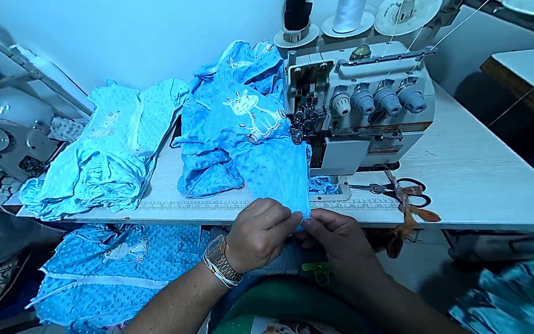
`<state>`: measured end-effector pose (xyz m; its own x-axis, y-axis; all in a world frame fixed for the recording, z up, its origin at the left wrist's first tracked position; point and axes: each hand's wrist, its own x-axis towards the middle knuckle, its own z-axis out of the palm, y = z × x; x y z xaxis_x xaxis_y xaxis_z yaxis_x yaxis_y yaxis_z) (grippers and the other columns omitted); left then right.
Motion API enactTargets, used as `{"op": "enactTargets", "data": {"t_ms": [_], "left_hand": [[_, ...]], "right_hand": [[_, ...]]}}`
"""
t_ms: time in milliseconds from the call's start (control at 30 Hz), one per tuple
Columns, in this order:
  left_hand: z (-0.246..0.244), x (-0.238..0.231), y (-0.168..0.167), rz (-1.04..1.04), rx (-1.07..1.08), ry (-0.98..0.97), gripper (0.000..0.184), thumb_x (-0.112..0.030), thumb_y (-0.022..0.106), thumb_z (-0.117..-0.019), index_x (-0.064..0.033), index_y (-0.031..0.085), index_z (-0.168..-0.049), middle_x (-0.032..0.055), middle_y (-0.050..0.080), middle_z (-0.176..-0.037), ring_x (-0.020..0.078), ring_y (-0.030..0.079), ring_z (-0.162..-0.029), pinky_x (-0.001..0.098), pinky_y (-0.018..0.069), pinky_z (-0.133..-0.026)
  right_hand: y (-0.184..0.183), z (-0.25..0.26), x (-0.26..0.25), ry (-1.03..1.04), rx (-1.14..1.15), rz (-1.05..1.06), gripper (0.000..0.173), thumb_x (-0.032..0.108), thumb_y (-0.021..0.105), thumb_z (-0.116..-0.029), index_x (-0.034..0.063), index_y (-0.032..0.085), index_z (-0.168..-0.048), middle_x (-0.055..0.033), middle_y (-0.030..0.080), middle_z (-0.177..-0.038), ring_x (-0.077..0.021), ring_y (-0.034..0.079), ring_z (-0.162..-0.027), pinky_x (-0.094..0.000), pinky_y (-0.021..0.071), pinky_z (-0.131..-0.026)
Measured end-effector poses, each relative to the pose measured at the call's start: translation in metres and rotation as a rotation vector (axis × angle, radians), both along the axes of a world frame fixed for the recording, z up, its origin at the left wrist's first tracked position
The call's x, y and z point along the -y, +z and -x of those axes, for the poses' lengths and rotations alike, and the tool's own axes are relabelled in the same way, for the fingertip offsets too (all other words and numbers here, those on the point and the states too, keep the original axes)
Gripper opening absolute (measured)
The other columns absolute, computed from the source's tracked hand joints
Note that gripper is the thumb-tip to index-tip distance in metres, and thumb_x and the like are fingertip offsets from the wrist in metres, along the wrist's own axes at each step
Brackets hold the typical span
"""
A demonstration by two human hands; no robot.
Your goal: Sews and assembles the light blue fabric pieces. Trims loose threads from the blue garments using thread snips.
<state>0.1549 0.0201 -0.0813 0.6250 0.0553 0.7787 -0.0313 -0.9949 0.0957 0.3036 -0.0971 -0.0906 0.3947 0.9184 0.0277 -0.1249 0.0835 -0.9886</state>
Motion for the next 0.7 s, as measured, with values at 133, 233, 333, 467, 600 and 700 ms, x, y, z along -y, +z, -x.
{"op": "enactTargets", "data": {"t_ms": [133, 233, 333, 467, 600, 700], "left_hand": [[0.0, 0.003, 0.001, -0.016, 0.012, -0.054, 0.02, -0.003, 0.058, -0.0945, 0.0006, 0.077, -0.099, 0.0091, 0.066, -0.085, 0.0193, 0.063, -0.084, 0.0291, 0.0531, -0.081], [0.002, 0.001, 0.001, -0.032, 0.009, -0.087, 0.019, -0.002, 0.059, -0.0936, 0.0004, 0.078, -0.098, 0.0087, 0.068, -0.084, 0.019, 0.063, -0.083, 0.029, 0.0529, -0.079], [0.003, 0.0, 0.0, -0.047, 0.0, -0.094, 0.018, -0.002, 0.06, -0.0935, -0.0002, 0.078, -0.095, 0.0083, 0.068, -0.083, 0.0187, 0.063, -0.082, 0.0286, 0.0531, -0.077], [0.001, 0.0, 0.001, -0.065, -0.024, -0.09, 0.018, -0.001, 0.06, -0.093, -0.0008, 0.078, -0.093, 0.0078, 0.067, -0.082, 0.0182, 0.062, -0.08, 0.0281, 0.0515, -0.074], [0.001, -0.003, 0.002, -0.104, -0.041, -0.112, 0.018, -0.001, 0.059, -0.0946, -0.0014, 0.077, -0.092, 0.007, 0.066, -0.079, 0.018, 0.061, -0.077, 0.0287, 0.051, -0.072], [-0.002, 0.001, -0.013, -0.099, 0.036, -0.032, 0.016, -0.014, 0.059, -0.0985, -0.0102, 0.074, -0.098, 0.0065, 0.064, -0.098, 0.0194, 0.06, -0.096, 0.0325, 0.049, -0.091]], "right_hand": [[0.006, -0.002, 0.001, 0.041, -0.073, 0.022, 0.021, 0.001, 0.058, -0.0985, 0.0082, 0.074, -0.088, -0.0024, 0.07, -0.077, -0.0073, 0.066, -0.067, -0.0195, 0.0574, -0.064], [0.01, -0.005, 0.002, 0.089, -0.136, 0.064, 0.026, 0.006, 0.053, -0.1027, 0.0077, 0.074, -0.088, -0.0029, 0.07, -0.078, -0.0071, 0.066, -0.067, -0.0198, 0.057, -0.064], [0.012, -0.008, 0.0, 0.121, -0.235, 0.118, 0.031, 0.008, 0.049, -0.1046, 0.0059, 0.074, -0.087, -0.0043, 0.069, -0.078, -0.008, 0.066, -0.066, -0.0204, 0.0571, -0.061], [0.017, -0.01, 0.0, 0.127, -0.307, 0.151, 0.035, 0.009, 0.044, -0.1044, 0.0048, 0.073, -0.084, -0.0054, 0.069, -0.077, -0.0079, 0.064, -0.064, -0.0195, 0.0547, -0.058], [0.014, -0.008, 0.0, 0.135, -0.233, 0.116, 0.032, 0.016, 0.052, -0.1035, 0.008, 0.074, -0.081, -0.0028, 0.068, -0.074, -0.006, 0.063, -0.062, -0.0182, 0.0539, -0.056], [0.011, -0.005, -0.004, 0.076, -0.168, 0.098, 0.028, 0.014, 0.062, -0.1013, 0.0068, 0.072, -0.076, -0.0027, 0.064, -0.065, -0.0048, 0.055, -0.053, -0.0159, 0.0477, -0.051]]}}
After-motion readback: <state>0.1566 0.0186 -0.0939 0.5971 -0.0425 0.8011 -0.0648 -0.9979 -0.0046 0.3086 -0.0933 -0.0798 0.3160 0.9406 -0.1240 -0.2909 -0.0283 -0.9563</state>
